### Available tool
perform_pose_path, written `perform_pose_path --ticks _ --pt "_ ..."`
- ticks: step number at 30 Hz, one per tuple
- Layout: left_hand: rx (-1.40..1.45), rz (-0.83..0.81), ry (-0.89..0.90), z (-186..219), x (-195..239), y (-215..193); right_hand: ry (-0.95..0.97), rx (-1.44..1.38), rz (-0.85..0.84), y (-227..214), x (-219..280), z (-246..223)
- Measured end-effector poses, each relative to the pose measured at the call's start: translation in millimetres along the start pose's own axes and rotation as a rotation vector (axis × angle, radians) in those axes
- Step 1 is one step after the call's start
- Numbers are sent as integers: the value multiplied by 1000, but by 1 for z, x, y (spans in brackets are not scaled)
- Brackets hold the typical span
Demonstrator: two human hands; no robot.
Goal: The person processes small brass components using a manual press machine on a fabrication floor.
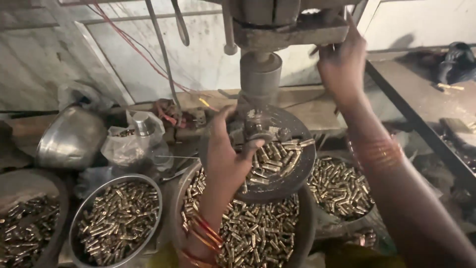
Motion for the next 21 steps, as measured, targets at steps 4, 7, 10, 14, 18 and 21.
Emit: perform_pose_path --ticks 4,7,10,14,18,21 --pt "-170 363 232 30 23 -4 142 -290 -146 -48 94 -28" --pt "-52 118 82 22 12 12 702 149 -295 -51 218 82" --pt "-113 100 167 38 9 0 301 277 -425 -61 321 131" --pt "-154 -434 -252 29 14 -1 345 441 -572 -59 370 135" --pt "260 -274 -362 -17 23 -10 352 572 -633 -47 377 147" --pt "680 -112 -412 -57 33 -4 338 619 -689 -39 368 150"
Point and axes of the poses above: each hand's wrist, its own x-axis away from the middle knuckle, its own y-axis out of the palm, z = x × y, the point moved 7 cm from there along -x, towards the middle knuckle, and after that the axes turned 6 degrees about -x, right-handed, at the moved point
